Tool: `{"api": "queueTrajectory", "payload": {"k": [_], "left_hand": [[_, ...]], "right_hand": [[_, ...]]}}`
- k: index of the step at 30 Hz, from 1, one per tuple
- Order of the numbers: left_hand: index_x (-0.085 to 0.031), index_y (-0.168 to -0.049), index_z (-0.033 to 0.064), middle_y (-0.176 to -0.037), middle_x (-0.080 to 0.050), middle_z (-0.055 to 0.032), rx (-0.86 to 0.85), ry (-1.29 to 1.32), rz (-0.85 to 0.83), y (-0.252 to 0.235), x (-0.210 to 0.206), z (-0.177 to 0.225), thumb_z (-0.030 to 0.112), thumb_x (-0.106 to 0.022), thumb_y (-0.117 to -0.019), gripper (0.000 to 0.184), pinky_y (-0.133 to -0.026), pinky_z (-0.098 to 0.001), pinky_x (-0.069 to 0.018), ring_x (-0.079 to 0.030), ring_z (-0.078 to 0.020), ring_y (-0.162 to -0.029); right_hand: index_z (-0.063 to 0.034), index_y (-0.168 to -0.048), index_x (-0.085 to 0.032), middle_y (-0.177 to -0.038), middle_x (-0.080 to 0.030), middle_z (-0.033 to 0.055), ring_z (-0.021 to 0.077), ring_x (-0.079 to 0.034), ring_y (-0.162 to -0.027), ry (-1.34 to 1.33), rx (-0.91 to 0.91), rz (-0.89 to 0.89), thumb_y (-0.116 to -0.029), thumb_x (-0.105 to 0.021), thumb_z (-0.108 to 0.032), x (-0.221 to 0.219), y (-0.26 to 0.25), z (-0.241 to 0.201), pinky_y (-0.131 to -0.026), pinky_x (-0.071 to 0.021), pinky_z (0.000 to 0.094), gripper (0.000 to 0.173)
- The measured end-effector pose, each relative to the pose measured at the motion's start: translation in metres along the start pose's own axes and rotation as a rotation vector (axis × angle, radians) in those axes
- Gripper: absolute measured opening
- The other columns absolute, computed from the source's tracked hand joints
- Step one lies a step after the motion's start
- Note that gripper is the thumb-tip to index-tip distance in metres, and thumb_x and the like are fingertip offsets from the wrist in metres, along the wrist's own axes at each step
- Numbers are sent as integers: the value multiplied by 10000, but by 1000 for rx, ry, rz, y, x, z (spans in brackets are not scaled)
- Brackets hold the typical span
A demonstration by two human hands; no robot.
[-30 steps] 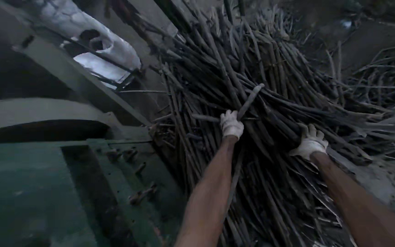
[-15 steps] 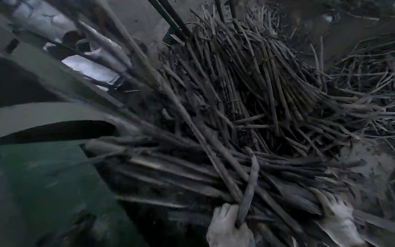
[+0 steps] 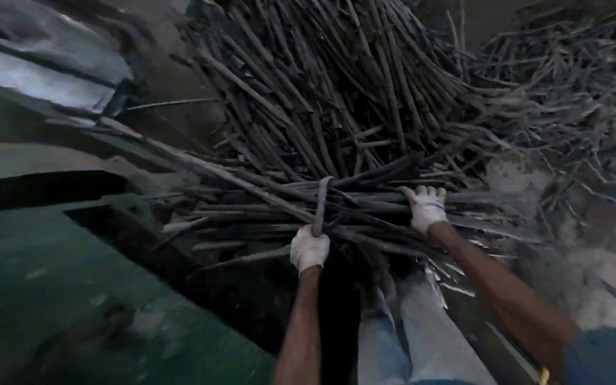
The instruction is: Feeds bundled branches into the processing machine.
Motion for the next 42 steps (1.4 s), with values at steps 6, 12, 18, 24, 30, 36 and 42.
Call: {"api": "queueTrajectory", "payload": {"k": [6, 12, 18, 24, 30, 36, 42], "left_hand": [[-633, -1304, 120, -1257, -669, -139, -67, 42, -202, 15, -41, -29, 420, -661, -900, 504, -946, -554, -559, -670, -299, -1135], [-645, -1319, 166, -1254, -710, -120, -155, -426, -292, 41, -54, -28, 741, -426, -941, 722, -977, -603, -521, -687, -310, -1157], [-660, -1327, 190, -1236, -707, -99, -242, -44, -430, 16, -68, -64, 824, -427, -903, 798, -1026, -583, -516, -662, -273, -1186], [-641, -1356, 185, -1190, -711, -115, -148, 416, -539, 9, -76, -85, 411, -464, -1068, 407, -866, -504, -579, -696, -258, -1011], [-600, -1393, 207, -946, -742, -95, -131, 498, -680, 19, -80, -64, 389, -574, -1027, 410, -672, -383, -604, -705, -199, -722], [-636, -1342, 230, -984, -740, -98, -166, 404, -572, 16, -88, -58, 419, -525, -1013, 396, -718, -442, -626, -727, -215, -766], [-590, -1414, 189, -1404, -580, -171, -105, 590, -510, 26, -109, -48, 401, -560, -1005, 462, -849, -467, -631, -718, -260, -1016]], "right_hand": [[-333, -1598, -352, -1610, -334, 262, 518, -274, -1485, -132, -40, 41, -697, -884, -422, -20, 57, -18, -1177, -224, 740, 1049], [-291, -1663, -154, -1708, 20, 258, 521, -124, -1542, -326, -112, -139, -760, -811, -579, -74, 113, -66, -1146, -292, 736, 1153], [-247, -1591, -385, -1659, -270, 217, 472, -301, -1490, -385, -121, -82, -827, -744, -624, -68, 109, -78, -1143, -345, 678, 925], [-286, -1310, -676, -1333, -646, 82, 347, -557, -1295, -354, 426, 243, -938, -700, -430, -27, 86, -107, -1057, -475, 587, 399], [-322, -1435, -562, -1594, -436, 115, 394, -334, -1504, -15, 979, 123, -975, -644, -149, -9, 42, -180, -1196, -307, 637, 498], [-233, -1301, -661, -1436, -573, 91, 366, -386, -1462, 265, 1285, -68, -839, -801, -298, 5, -1, -199, -1206, -258, 664, 487], [-215, -1277, -663, -1239, -669, 137, 424, -586, -1214, 383, 1303, -122, -970, -638, -185, 7, -12, -188, -1055, -371, 742, 310]]}}
Point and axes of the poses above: each hand's wrist, its own y-axis away from the middle knuckle, its own x-axis out of the back of the hand, z = x × y, the point moved 3 cm from there along -y, towards the middle knuckle
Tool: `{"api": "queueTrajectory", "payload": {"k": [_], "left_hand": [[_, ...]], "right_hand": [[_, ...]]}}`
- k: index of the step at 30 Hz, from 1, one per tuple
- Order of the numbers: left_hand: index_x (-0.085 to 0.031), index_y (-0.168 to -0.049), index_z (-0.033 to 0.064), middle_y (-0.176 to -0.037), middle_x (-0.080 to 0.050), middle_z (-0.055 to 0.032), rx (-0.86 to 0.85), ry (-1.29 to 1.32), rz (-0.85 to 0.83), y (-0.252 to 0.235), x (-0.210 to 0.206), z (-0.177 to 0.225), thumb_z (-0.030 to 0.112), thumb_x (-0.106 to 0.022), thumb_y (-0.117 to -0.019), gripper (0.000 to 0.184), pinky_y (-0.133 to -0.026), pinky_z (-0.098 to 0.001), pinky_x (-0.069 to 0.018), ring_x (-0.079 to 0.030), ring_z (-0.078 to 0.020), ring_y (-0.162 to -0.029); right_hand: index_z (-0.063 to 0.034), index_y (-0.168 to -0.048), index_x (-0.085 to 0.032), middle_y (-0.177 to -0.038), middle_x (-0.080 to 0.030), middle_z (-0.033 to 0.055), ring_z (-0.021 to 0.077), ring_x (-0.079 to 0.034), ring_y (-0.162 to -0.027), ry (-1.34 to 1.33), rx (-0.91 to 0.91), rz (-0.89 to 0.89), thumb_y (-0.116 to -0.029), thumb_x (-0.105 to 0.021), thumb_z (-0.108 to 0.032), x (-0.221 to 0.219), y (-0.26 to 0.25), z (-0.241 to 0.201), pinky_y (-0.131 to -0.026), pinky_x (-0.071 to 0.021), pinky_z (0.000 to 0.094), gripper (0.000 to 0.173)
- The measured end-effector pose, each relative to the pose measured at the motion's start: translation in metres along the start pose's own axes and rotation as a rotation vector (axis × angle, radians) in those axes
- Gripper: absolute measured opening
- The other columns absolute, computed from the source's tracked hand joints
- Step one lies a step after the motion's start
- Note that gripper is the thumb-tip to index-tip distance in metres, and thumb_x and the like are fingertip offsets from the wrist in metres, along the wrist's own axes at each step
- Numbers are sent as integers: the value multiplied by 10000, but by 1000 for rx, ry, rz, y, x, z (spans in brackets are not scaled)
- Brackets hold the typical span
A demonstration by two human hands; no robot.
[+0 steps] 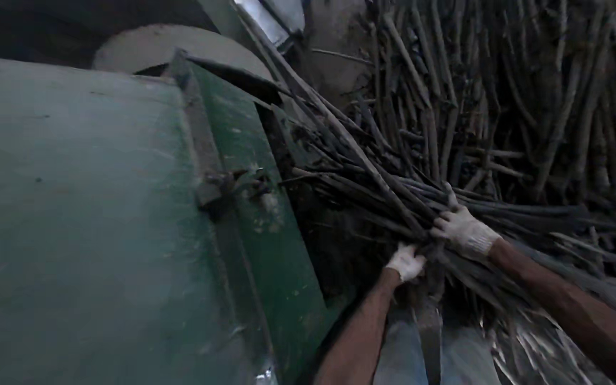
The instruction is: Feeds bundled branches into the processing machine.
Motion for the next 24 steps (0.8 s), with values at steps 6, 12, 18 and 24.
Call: {"api": "queueTrajectory", "payload": {"k": [6, 12, 18, 24], "left_hand": [[-633, -1372, 181, -1454, -538, -203, 40, 161, 208, 11, -42, 3, 430, -611, -974, 470, -1010, -499, -567, -633, -309, -1227], [-647, -1343, 136, -1421, -547, -221, 128, 519, 454, 25, -77, 35, 402, -633, -997, 437, -980, -491, -573, -631, -320, -1199], [-640, -1319, 92, -1227, -664, -179, 145, 642, 620, 26, -92, 53, 442, -558, -1041, 455, -789, -431, -646, -720, -238, -957], [-675, -1187, 71, -883, -731, -99, 266, 763, 577, 23, -75, 63, 582, -665, -944, 566, -601, -391, -639, -720, -195, -685]], "right_hand": [[-181, -1281, -633, -1200, -655, 239, 528, -604, -1123, 53, 14, 5, -1004, -599, -141, -24, 20, 10, -956, -441, 760, 282], [-442, -1347, -609, -1206, -666, 222, 517, -615, -1114, -105, -205, 333, -978, -663, -243, -23, 28, 30, -899, -518, 691, 423], [-293, -1254, -697, -1206, -713, 20, 218, -686, -1105, -617, -584, 493, -1011, -553, -536, -6, 23, 37, -961, -570, 527, 373], [-350, -1483, -521, -1487, -497, 92, 283, -654, -1160, -423, -493, 421, -851, -817, -204, -9, 26, 33, -830, -630, 516, 713]]}}
Point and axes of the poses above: each hand's wrist, its own y-axis away from the middle knuckle, its own x-axis out of the back of the hand, z = x × y, the point moved 3 cm from there along -y, towards the middle knuckle
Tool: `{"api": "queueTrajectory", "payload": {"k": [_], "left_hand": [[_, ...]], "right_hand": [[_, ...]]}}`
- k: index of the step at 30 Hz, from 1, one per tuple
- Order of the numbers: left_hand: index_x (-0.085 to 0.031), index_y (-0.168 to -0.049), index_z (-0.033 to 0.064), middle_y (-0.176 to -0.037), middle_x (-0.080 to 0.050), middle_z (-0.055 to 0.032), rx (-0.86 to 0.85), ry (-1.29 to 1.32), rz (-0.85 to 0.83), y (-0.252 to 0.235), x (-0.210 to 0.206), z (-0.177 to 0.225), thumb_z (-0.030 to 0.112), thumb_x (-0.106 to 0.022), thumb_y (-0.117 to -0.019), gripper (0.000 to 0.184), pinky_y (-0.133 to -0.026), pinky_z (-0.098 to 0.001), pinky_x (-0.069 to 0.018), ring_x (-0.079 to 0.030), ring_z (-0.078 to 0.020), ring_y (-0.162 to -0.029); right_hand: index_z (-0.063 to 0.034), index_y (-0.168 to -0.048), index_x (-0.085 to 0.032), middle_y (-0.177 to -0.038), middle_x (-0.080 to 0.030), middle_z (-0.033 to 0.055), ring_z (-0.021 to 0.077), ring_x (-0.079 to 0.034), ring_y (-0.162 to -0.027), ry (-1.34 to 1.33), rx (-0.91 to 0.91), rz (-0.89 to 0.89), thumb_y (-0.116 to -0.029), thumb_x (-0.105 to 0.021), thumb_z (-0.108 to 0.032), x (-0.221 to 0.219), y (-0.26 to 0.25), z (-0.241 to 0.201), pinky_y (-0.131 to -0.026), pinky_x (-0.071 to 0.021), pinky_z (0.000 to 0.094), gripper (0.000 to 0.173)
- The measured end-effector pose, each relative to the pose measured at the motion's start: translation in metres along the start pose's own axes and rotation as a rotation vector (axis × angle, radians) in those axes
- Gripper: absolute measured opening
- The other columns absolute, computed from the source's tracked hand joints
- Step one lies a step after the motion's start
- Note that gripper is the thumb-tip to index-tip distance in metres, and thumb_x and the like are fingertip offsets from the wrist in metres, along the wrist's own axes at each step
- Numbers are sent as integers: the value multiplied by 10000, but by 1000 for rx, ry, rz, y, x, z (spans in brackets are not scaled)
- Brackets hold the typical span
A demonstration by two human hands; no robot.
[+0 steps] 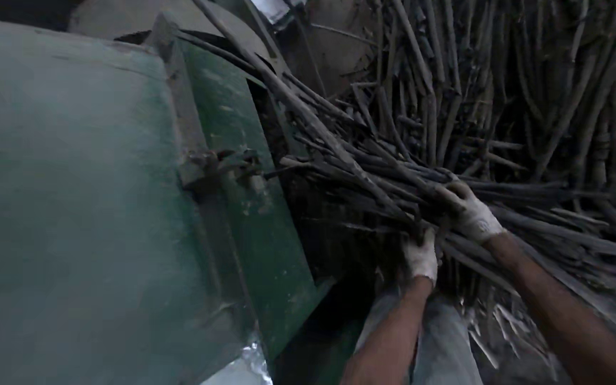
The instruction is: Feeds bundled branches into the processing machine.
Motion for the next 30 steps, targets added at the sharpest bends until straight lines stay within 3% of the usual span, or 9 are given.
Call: {"api": "queueTrajectory", "payload": {"k": [2, 5, 8, 13, 16, 21, 24, 27, 30], "left_hand": [[-728, -1089, 83, -907, -725, -119, 6, -116, 41, -10, 1, 8, 665, -632, -921, 613, -715, -444, -611, -710, -228, -794], [-711, -1157, 146, -997, -736, -115, -48, -176, 134, -14, -6, 4, 765, -532, -911, 689, -840, -506, -599, -713, -253, -933], [-652, -1267, 174, -1060, -726, -99, -73, -27, 167, -8, -13, -5, 757, -552, -905, 693, -831, -495, -604, -707, -235, -942], [-701, -1190, 192, -987, -731, -30, -307, -33, 84, 1, -11, -17, 556, -595, -993, 427, -773, -426, -621, -706, -155, -860], [-693, -1155, 201, -925, -723, -20, -324, -172, -4, -9, 7, -9, 600, -535, -1003, 455, -729, -433, -616, -699, -153, -800], [-649, -1321, 384, -1303, -658, 50, -524, -378, -133, 0, 29, 5, 464, -639, -994, 336, -911, -423, -608, -677, -101, -1083], [-710, -1199, 310, -1192, -707, 42, -370, -253, 8, 6, 34, -2, 508, -608, -1002, 298, -894, -424, -605, -694, -112, -1025], [-705, -1188, 189, -1055, -734, -89, -12, -51, 145, 10, 23, -27, 724, -504, -954, 618, -839, -529, -585, -704, -249, -963], [-669, -1253, 131, -1167, -700, -176, 220, 7, 54, 2, 19, -37, 860, -430, -878, 854, -897, -597, -556, -668, -341, -1077]], "right_hand": [[-314, -1451, -558, -1510, -467, 105, 304, -644, -1178, -2, 6, -8, -827, -822, -130, 2, 0, -2, -813, -632, 528, 702], [-313, -1426, -576, -1542, -444, 103, 313, -647, -1183, 7, -31, -37, -841, -804, -133, 8, -4, -2, -820, -629, 541, 653], [-358, -1442, -558, -1581, -411, 89, 317, -610, -1257, 11, -80, -50, -836, -813, -178, 10, -11, 5, -864, -619, 560, 682], [-361, -1429, -569, -1595, -396, 90, 351, -643, -1198, 13, -115, -62, -824, -805, -113, 15, -15, 6, -828, -621, 589, 695], [-342, -1432, -565, -1583, -399, 110, 359, -647, -1178, 46, -106, -72, -808, -824, -136, 13, -19, 4, -811, -622, 577, 707], [-355, -1517, -468, -1533, -464, 145, 401, -517, -1345, 38, -352, -12, -775, -832, -226, 24, 15, -31, -961, -538, 643, 836], [-153, -1321, -604, -1205, -672, 179, 397, -663, -1084, -167, -744, 77, -990, -614, -462, 14, 82, -61, -878, -545, 668, 453], [-172, -1350, -629, -1161, -719, 145, 339, -695, -1067, -536, -944, -243, -943, -469, -767, -45, 129, -66, -923, -550, 633, 738], [-210, -1363, -624, -1139, -738, 90, 259, -711, -1048, -804, -979, -140, -913, -589, -727, -92, 125, -70, -930, -576, 565, 687]]}}
Point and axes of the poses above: each hand's wrist, its own y-axis away from the middle knuckle, its own x-axis out of the back of the hand, z = x × y, the point moved 3 cm from there along -y, towards the middle knuckle
